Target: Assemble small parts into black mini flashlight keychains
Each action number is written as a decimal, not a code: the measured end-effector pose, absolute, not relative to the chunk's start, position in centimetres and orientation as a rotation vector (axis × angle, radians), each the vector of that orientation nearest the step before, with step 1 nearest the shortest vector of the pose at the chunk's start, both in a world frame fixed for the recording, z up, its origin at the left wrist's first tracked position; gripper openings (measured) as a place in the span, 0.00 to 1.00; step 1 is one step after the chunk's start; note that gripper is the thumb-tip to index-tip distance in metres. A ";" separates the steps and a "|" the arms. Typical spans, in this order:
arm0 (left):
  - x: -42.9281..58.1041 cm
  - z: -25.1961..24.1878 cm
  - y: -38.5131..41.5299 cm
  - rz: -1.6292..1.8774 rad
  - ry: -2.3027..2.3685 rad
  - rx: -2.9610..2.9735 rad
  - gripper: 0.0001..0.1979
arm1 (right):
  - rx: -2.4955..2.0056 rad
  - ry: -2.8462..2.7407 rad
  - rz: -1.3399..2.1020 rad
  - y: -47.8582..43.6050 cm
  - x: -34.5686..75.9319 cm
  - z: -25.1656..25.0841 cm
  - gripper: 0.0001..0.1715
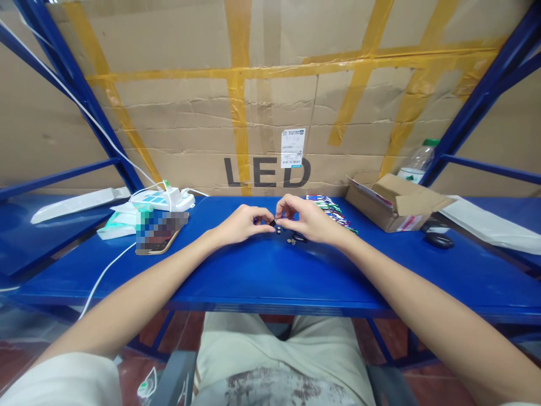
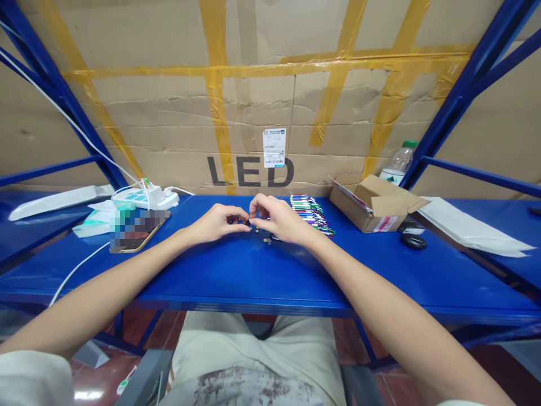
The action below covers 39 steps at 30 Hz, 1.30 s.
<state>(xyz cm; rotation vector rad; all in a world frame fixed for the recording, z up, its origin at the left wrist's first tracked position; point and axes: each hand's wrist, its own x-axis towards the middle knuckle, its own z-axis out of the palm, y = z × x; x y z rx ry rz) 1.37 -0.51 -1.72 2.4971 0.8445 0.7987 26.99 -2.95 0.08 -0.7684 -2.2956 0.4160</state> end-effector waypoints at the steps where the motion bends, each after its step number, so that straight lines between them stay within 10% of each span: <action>1: 1.3 -1.8 -0.5 0.793 0.846 2.503 0.17 | -0.768 -2.307 0.405 -3.0 27.0 0.1 0.07; 39: 0.9 -1.6 -0.1 0.749 0.711 2.548 0.12 | -0.900 -2.410 0.484 -2.9 28.0 1.1 0.09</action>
